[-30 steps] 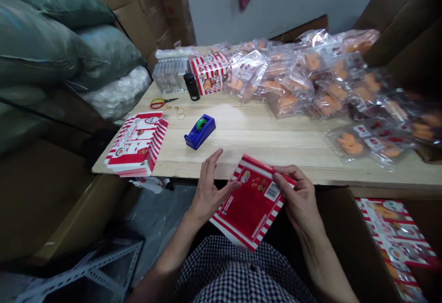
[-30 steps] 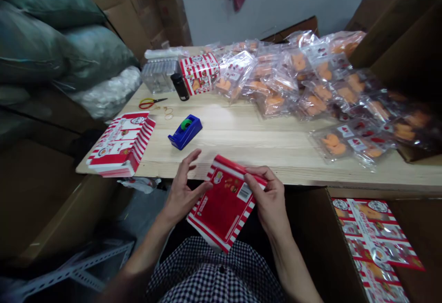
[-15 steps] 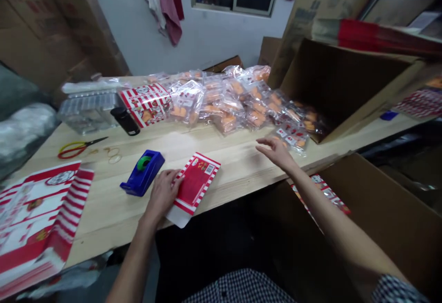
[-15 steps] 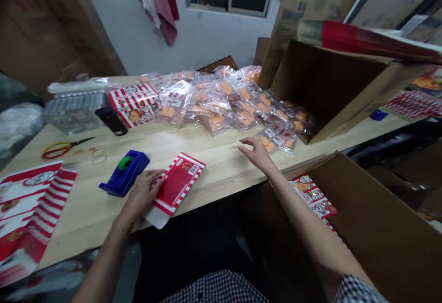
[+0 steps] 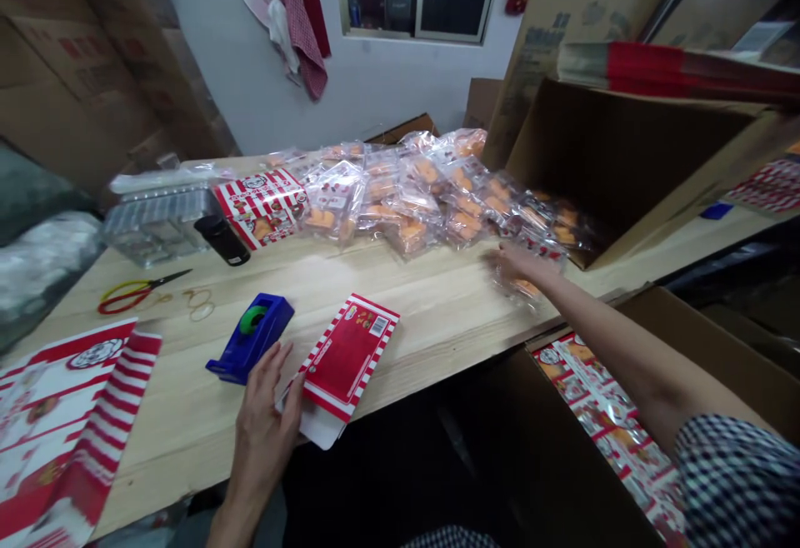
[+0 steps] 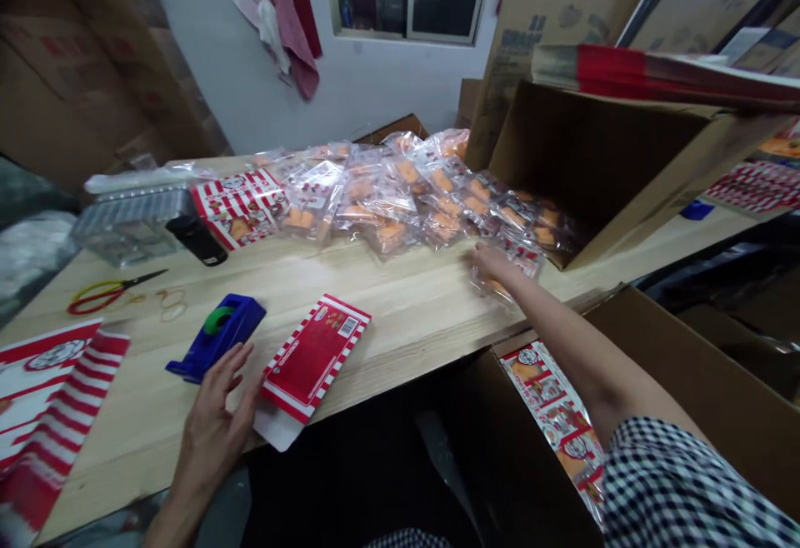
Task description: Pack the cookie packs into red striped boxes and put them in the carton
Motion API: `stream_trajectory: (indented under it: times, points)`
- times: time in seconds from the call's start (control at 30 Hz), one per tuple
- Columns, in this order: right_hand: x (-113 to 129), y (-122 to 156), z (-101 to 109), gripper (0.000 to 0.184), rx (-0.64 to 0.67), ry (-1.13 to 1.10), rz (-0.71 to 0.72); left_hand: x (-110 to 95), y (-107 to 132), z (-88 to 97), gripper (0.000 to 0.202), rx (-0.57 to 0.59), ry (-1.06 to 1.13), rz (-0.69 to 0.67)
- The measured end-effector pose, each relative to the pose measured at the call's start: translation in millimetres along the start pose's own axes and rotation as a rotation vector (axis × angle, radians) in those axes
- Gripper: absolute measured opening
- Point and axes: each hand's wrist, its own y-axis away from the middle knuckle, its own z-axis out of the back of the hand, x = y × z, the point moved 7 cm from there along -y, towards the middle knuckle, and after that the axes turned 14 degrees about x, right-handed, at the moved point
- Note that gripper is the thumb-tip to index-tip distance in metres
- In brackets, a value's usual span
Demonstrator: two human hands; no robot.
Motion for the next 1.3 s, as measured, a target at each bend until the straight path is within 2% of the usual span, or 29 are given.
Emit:
stream_trajectory:
  times: [0.1, 0.2, 0.23, 0.3, 0.4, 0.5, 0.53, 0.6, 0.67, 0.7, 0.77, 0.87, 0.97, 1.03, 1.1, 1.2, 1.23, 1.3]
  points:
    - [1.6, 23.6, 22.7, 0.023, -0.105, -0.205, 0.016, 4.4, 6.0, 0.4, 0.052, 0.012, 0.012, 0.054]
    - [7.6, 64.3, 60.9, 0.051, -0.245, -0.360, 0.102, -5.8, 10.0, 3.3, 0.047, -0.004, 0.057, 0.078]
    - [11.5, 80.5, 74.5, 0.052, -0.280, -0.399, 0.148, -12.7, 10.7, 4.6, 0.045, -0.017, 0.080, 0.074]
    - [23.0, 113.5, 97.9, 0.039, -0.318, -0.480, 0.260, -29.6, 10.9, 7.1, 0.043, -0.062, 0.156, 0.050]
    - [54.2, 152.6, 110.1, 0.038, -0.262, -0.680, 0.513, -52.3, 6.0, 2.5, 0.053, -0.085, 0.443, 0.031]
    - [102.0, 165.6, 88.9, 0.031, -0.069, -1.044, 0.836, -71.1, -2.7, -14.9, 0.080, 0.053, 0.875, 0.005]
    - [121.5, 165.6, 76.7, 0.029, 0.005, -1.152, 0.953, -77.5, -4.0, -21.2, 0.086, 0.138, 1.012, -0.016]
    - [170.1, 168.4, 44.9, 0.035, 0.244, -1.218, 1.244, -89.4, 0.2, -34.1, 0.089, 0.384, 1.252, -0.050]
    - [208.2, 162.0, 9.3, 0.037, 0.419, -1.364, 1.297, -94.6, 15.7, -44.7, 0.081, 0.649, 1.413, -0.022]
    - [224.5, 157.3, -8.3, 0.035, 0.481, -1.431, 1.258, -92.6, 25.5, -47.6, 0.074, 0.733, 1.455, 0.014]
    - [252.1, 149.4, -38.9, 0.031, 0.578, -1.498, 1.150, -81.1, 44.2, -48.8, 0.053, 0.779, 1.491, 0.108]
    - [273.9, 133.7, -63.9, 0.025, 0.597, -1.473, 1.005, -53.9, 64.7, -40.4, 0.035, 0.618, 1.507, 0.256]
    - [277.7, 104.8, -71.5, 0.041, 0.527, -1.237, 0.886, -25.7, 81.3, -23.1, 0.040, 0.388, 1.529, 0.387]
    - [280.9, 84.1, -69.9, 0.050, 0.455, -0.999, 0.911, -6.8, 93.1, -8.7, 0.043, 0.249, 1.528, 0.464]
    - [290.9, 67.0, -73.5, 0.068, 0.439, -0.708, 0.962, 13.2, 106.3, 8.3, 0.041, 0.096, 1.512, 0.536]
    - [312.1, 50.0, -101.7, 0.111, 0.590, -0.152, 0.924, 42.4, 129.6, 39.3, 0.035, -0.205, 1.471, 0.631]
    - [318.4, 47.0, -111.3, 0.119, 0.630, 0.011, 0.901, 50.1, 138.0, 49.6, 0.033, -0.302, 1.451, 0.663]
    - [330.1, 45.7, -125.9, 0.126, 0.672, 0.240, 0.894, 60.6, 153.2, 69.1, 0.029, -0.470, 1.407, 0.704]
